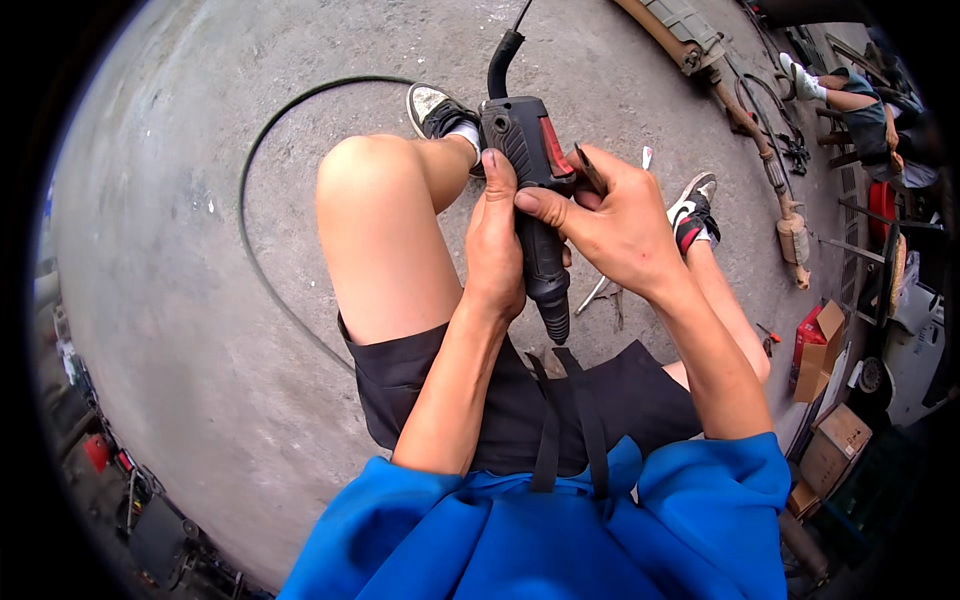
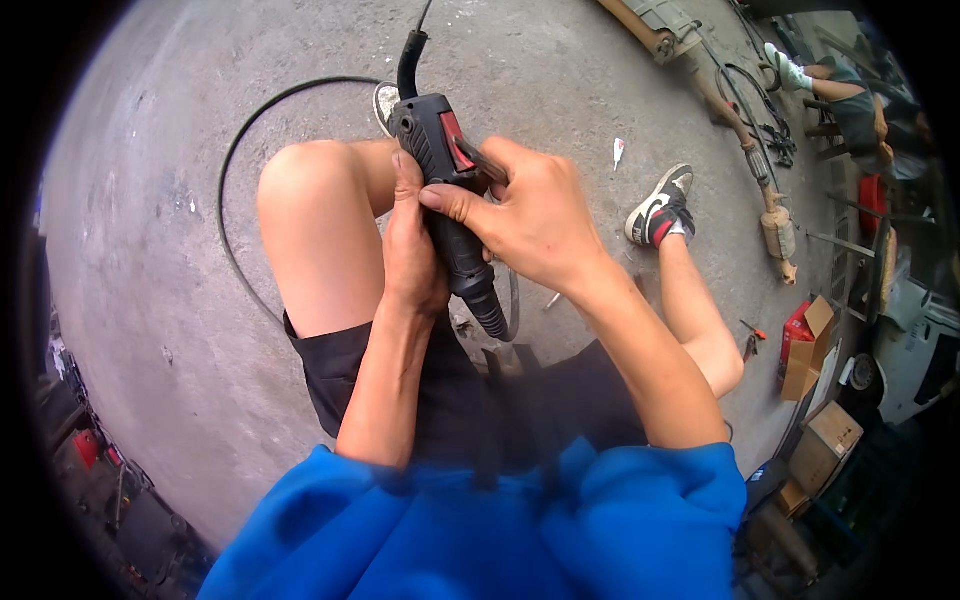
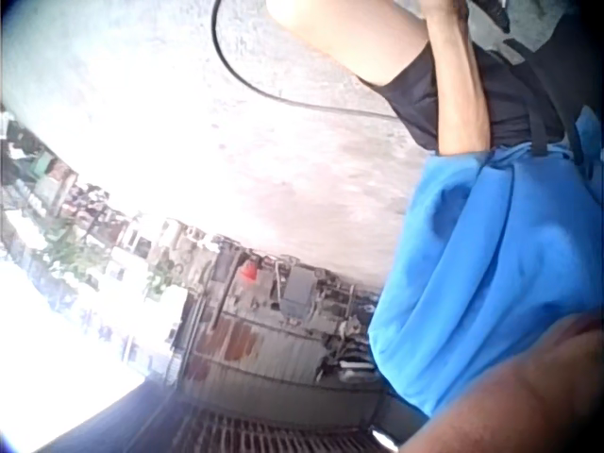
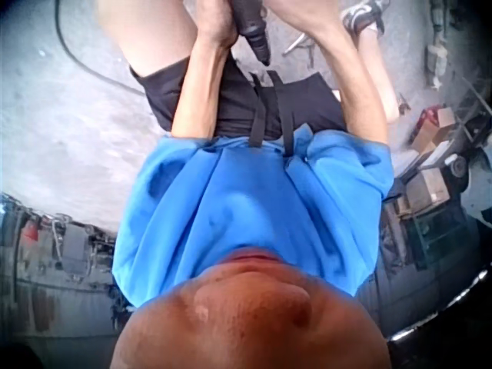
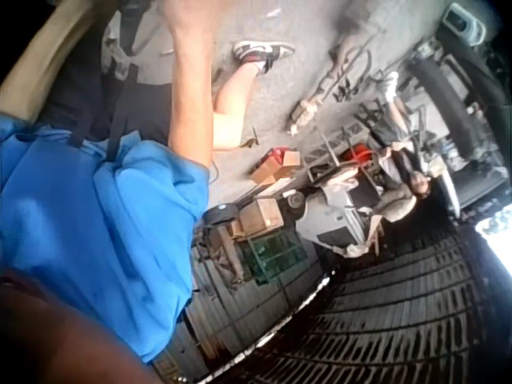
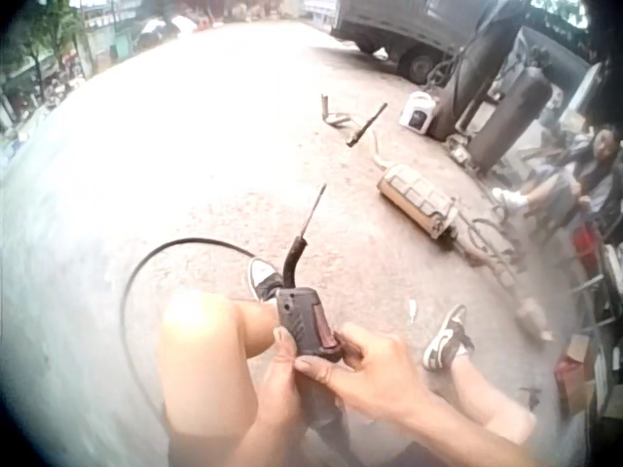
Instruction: The person sits on the ground and uses a screwdriver to adjust a screw on a handheld power tool. They repeatedly tighten and loosen the screw while holding the tool in their lap.
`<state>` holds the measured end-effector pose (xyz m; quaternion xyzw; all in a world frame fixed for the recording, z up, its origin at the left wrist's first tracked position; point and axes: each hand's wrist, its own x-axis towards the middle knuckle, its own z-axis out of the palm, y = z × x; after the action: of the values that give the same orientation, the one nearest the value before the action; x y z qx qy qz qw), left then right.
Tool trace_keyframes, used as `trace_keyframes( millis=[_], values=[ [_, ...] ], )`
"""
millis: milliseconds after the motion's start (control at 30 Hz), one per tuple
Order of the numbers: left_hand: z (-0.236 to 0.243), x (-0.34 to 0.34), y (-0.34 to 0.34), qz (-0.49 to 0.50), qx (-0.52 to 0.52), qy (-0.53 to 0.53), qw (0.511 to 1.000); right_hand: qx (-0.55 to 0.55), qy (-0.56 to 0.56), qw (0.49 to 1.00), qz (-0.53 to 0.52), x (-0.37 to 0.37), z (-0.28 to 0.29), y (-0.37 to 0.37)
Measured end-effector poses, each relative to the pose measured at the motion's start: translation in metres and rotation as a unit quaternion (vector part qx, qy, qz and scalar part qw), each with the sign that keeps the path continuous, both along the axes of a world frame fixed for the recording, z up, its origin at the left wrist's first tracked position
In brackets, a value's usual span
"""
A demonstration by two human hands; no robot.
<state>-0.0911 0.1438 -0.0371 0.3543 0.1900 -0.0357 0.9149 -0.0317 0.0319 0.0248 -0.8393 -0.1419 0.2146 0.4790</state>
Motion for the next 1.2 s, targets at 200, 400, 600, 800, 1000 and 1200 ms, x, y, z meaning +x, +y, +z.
trace_keyframes(
  millis=[200, 400, 600, 800, 1000, 1200],
  values=[
    [0.014, 0.011, -0.009, 0.044, -0.021, 0.004, 0.999, 0.143, 0.005, 0.986, -0.087, -0.001, -0.021, -0.006],
    [0.011, 0.013, -0.01, -0.007, -0.052, -0.018, 0.998, 0.113, -0.078, 0.986, -0.09, -0.003, -0.028, -0.021],
    [0.009, 0.013, -0.014, 0.004, -0.016, 0.009, 1.0, 0.133, -0.075, 0.983, -0.101, -0.009, -0.033, -0.021],
    [-0.003, 0.018, -0.018, -0.003, 0.012, 0.028, 1.0, 0.158, -0.047, 0.98, -0.111, -0.004, -0.048, -0.022],
    [-0.01, 0.023, -0.016, -0.031, -0.036, 0.056, 0.997, 0.183, 0.123, 0.966, -0.132, 0.005, -0.047, -0.023],
    [-0.016, 0.028, -0.016, -0.056, -0.039, 0.064, 0.996, 0.248, 0.132, 0.954, -0.103, 0.014, -0.063, -0.048]
  ],
)
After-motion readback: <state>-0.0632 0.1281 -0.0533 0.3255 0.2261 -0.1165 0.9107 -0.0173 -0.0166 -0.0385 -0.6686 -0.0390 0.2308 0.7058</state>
